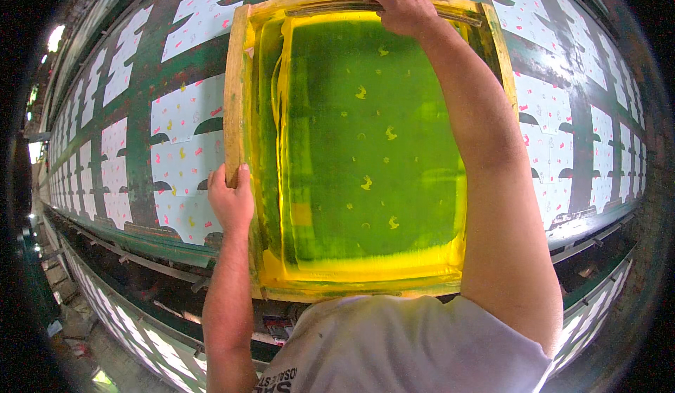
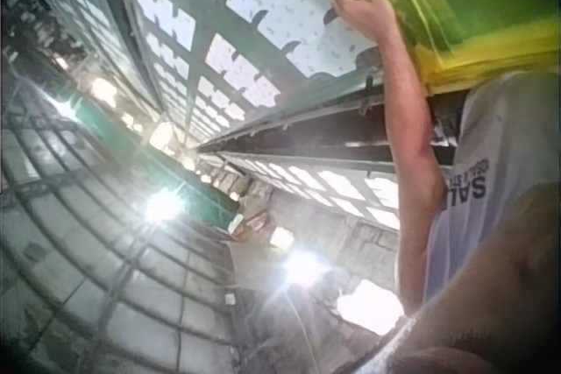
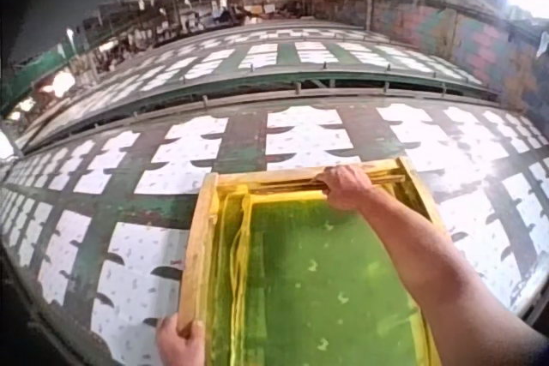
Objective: The person repeatedly uses a squeegee to pull green ink across a screen-printing frame, spreading the ink evenly over the mesh. The person repositions the frame and repeats the squeegee strokes multiple times.
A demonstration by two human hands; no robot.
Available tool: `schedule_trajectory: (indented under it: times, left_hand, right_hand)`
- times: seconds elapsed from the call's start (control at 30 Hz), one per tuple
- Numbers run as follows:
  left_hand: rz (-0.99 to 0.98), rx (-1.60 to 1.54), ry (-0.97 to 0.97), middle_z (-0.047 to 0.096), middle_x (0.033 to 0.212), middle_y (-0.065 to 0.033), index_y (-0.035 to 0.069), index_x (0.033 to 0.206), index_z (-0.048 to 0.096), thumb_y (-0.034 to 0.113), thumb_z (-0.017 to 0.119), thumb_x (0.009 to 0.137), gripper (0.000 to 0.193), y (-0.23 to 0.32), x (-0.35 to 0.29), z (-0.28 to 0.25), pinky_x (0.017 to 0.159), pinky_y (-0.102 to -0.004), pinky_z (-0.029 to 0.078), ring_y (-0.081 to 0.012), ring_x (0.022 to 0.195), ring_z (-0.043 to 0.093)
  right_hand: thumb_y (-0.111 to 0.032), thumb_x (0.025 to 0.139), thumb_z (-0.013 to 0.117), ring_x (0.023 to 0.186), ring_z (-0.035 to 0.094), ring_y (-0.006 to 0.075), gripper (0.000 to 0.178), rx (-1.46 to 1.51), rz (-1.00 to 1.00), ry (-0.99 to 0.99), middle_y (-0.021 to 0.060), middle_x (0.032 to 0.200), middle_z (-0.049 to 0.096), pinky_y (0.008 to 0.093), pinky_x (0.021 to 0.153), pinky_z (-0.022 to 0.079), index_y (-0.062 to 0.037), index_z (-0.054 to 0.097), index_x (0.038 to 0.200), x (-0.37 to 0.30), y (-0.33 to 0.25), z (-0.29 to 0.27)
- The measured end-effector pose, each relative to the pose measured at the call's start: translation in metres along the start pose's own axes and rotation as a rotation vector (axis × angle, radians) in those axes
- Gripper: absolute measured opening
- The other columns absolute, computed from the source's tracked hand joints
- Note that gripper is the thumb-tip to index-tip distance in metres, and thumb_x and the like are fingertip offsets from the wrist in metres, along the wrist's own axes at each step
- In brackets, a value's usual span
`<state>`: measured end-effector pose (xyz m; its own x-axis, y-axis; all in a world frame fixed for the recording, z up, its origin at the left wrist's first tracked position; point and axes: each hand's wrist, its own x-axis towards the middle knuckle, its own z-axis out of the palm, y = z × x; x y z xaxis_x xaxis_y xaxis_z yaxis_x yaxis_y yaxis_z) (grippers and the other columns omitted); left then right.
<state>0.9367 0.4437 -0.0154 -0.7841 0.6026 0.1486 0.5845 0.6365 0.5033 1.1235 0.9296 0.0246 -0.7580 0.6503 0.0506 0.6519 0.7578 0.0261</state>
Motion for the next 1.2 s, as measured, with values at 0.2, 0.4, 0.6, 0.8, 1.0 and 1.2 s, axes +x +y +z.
schedule_trajectory:
  times: [0.2, 0.4, 0.6, 0.8, 1.0, 1.2]
  left_hand:
    - [-0.006, 0.01, 0.012, 0.069, 0.117, -0.0232, -0.007, 0.128, 0.07, 0.034, 0.078, 0.103, 0.049, 0.003, 0.001, 0.0, 0.094, -0.0529, 0.056, -0.0448, 0.11, 0.068]
    - [-0.089, 0.017, -0.1, 0.07, 0.129, -0.0237, -0.003, 0.133, 0.071, 0.044, 0.074, 0.104, 0.055, 0.013, 0.001, -0.012, 0.104, -0.0562, 0.054, -0.0454, 0.125, 0.066]
    - [-0.014, 0.0, -0.12, 0.07, 0.135, -0.0263, -0.004, 0.135, 0.07, 0.041, 0.073, 0.104, 0.056, 0.012, 0.001, -0.018, 0.107, -0.056, 0.054, -0.0466, 0.129, 0.065]
    - [0.087, 0.035, -0.088, 0.068, 0.137, -0.0293, -0.007, 0.138, 0.067, 0.039, 0.072, 0.104, 0.058, -0.004, -0.001, -0.011, 0.108, -0.0559, 0.056, -0.0478, 0.13, 0.066]
    - [0.097, 0.109, -0.127, 0.067, 0.14, -0.028, -0.005, 0.141, 0.064, 0.038, 0.068, 0.108, 0.054, 0.002, -0.009, -0.018, 0.109, -0.0558, 0.058, -0.0465, 0.132, 0.066]
    - [0.092, 0.191, -0.097, 0.067, 0.143, -0.0266, -0.004, 0.142, 0.064, 0.039, 0.065, 0.109, 0.054, 0.007, -0.013, -0.017, 0.11, -0.0553, 0.058, -0.0459, 0.132, 0.067]
  right_hand:
    - [-0.027, 0.094, 0.07, 0.131, 0.072, 0.0402, 0.055, -0.012, -0.108, -0.135, 0.0182, 0.14, 0.076, 0.0565, 0.117, 0.054, -0.0128, 0.072, 0.147, -0.007, 0.002, -0.021]
    - [-0.02, 0.092, 0.069, 0.12, 0.077, 0.0367, 0.045, 0.087, -0.117, -0.198, 0.0152, 0.125, 0.081, 0.0541, 0.105, 0.062, -0.0176, 0.078, 0.136, -0.101, -0.04, -0.032]
    - [-0.021, 0.092, 0.074, 0.106, 0.08, 0.0357, 0.039, 0.08, -0.097, -0.285, 0.0113, 0.114, 0.083, 0.0523, 0.094, 0.063, -0.0207, 0.081, 0.13, -0.231, -0.104, -0.05]
    - [-0.017, 0.092, 0.075, 0.106, 0.078, 0.035, 0.031, 0.216, -0.085, -0.16, 0.0085, 0.11, 0.081, 0.0515, 0.089, 0.062, -0.0204, 0.083, 0.122, -0.364, -0.165, -0.053]
    - [-0.012, 0.091, 0.073, 0.112, 0.079, 0.0327, 0.041, 0.169, -0.034, -0.247, 0.0117, 0.122, 0.081, 0.0482, 0.092, 0.065, -0.0209, 0.081, 0.13, -0.459, -0.22, -0.063]
    - [-0.034, 0.095, 0.081, 0.123, 0.071, 0.0359, 0.042, 0.294, -0.136, -0.188, 0.0125, 0.124, 0.075, 0.0491, 0.106, 0.059, -0.0177, 0.079, 0.135, -0.503, -0.23, -0.062]
